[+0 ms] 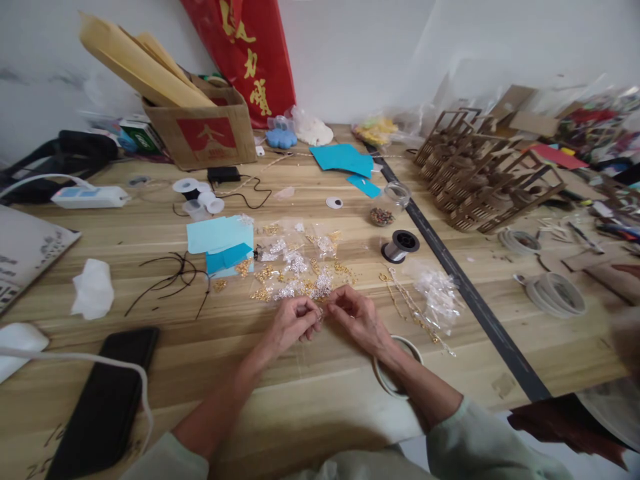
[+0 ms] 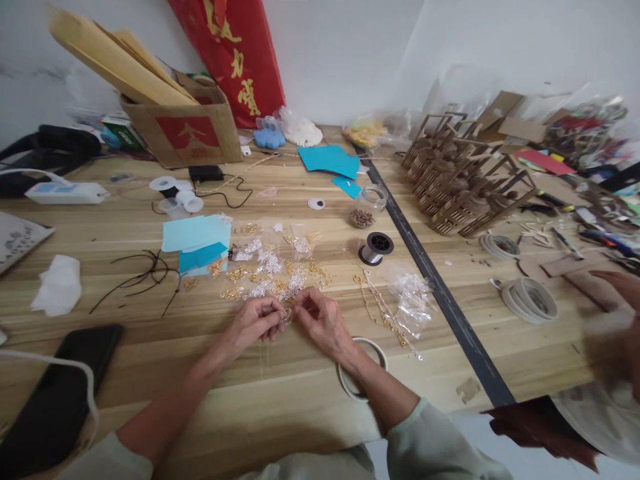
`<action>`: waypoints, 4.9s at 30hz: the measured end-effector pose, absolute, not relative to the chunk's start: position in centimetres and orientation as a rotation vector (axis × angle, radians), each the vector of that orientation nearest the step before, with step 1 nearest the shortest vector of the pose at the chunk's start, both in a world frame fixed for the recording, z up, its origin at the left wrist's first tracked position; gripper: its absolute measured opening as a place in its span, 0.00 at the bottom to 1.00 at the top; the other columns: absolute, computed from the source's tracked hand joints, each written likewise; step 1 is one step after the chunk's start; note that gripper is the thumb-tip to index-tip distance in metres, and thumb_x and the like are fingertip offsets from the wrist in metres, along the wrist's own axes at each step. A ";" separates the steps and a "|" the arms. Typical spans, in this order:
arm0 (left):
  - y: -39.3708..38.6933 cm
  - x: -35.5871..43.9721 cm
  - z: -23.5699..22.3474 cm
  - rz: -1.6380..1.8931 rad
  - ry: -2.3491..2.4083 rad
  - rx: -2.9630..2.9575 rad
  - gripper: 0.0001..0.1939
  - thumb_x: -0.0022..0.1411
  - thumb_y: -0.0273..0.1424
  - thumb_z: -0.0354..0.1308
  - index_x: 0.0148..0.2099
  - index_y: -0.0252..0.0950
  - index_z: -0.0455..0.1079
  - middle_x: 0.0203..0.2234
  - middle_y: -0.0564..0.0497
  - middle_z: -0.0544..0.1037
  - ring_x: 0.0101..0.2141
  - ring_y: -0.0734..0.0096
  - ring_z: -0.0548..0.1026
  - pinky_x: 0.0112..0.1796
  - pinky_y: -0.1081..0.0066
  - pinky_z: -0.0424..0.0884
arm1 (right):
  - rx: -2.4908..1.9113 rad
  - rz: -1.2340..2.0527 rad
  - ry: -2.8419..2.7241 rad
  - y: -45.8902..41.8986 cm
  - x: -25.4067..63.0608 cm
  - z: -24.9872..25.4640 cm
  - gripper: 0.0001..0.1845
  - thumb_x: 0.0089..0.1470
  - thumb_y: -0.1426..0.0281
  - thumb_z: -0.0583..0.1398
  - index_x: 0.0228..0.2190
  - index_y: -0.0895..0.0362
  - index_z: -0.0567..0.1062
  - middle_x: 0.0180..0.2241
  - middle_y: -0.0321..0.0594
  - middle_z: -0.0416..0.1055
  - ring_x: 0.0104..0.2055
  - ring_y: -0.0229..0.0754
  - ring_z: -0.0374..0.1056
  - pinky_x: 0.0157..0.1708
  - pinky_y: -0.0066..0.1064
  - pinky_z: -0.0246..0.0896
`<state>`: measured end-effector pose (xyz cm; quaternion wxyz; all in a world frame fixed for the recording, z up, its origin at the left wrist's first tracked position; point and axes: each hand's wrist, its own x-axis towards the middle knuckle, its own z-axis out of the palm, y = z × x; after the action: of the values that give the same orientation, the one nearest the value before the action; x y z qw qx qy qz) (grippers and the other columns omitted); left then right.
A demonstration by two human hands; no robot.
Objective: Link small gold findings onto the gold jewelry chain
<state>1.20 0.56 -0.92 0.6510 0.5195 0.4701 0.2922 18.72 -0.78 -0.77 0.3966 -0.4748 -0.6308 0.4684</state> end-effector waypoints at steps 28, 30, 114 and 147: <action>0.4 1.2 -0.2 0.874 1.107 1.397 0.09 0.56 0.34 0.58 0.33 0.33 0.70 0.17 0.56 0.70 0.19 0.78 0.66 0.21 0.78 0.63 | -1.121 1.531 -1.409 -0.3 19.2 -0.3 0.15 0.52 0.58 0.62 0.28 0.58 0.71 0.22 0.33 0.63 0.23 0.32 0.56 0.21 0.24 0.53; 0.6 1.0 -0.2 0.884 1.140 1.482 0.08 0.56 0.33 0.58 0.32 0.33 0.72 0.20 0.53 0.72 0.22 0.76 0.68 0.24 0.77 0.64 | -1.131 1.523 -1.379 -0.2 19.3 -0.2 0.15 0.52 0.59 0.63 0.27 0.58 0.71 0.23 0.33 0.63 0.23 0.32 0.56 0.21 0.23 0.53; 1.0 0.8 0.1 0.828 1.029 1.217 0.11 0.54 0.37 0.60 0.29 0.32 0.71 0.21 0.54 0.70 0.23 0.77 0.64 0.26 0.76 0.61 | -1.215 0.909 -1.648 -1.4 18.4 -0.3 0.06 0.58 0.70 0.57 0.31 0.58 0.72 0.26 0.36 0.71 0.26 0.35 0.66 0.27 0.25 0.60; 0.7 1.3 -0.6 0.862 1.038 1.396 0.04 0.53 0.29 0.58 0.31 0.33 0.71 0.25 0.52 0.74 0.28 0.72 0.71 0.32 0.73 0.66 | -1.156 0.888 -1.727 -1.3 18.2 -0.1 0.09 0.59 0.68 0.56 0.30 0.57 0.72 0.26 0.37 0.70 0.27 0.36 0.64 0.27 0.25 0.58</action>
<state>1.26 0.73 -0.64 0.5649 0.5933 0.4412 0.3664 18.23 -1.31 -0.08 0.4266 -0.4627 -0.6910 0.3555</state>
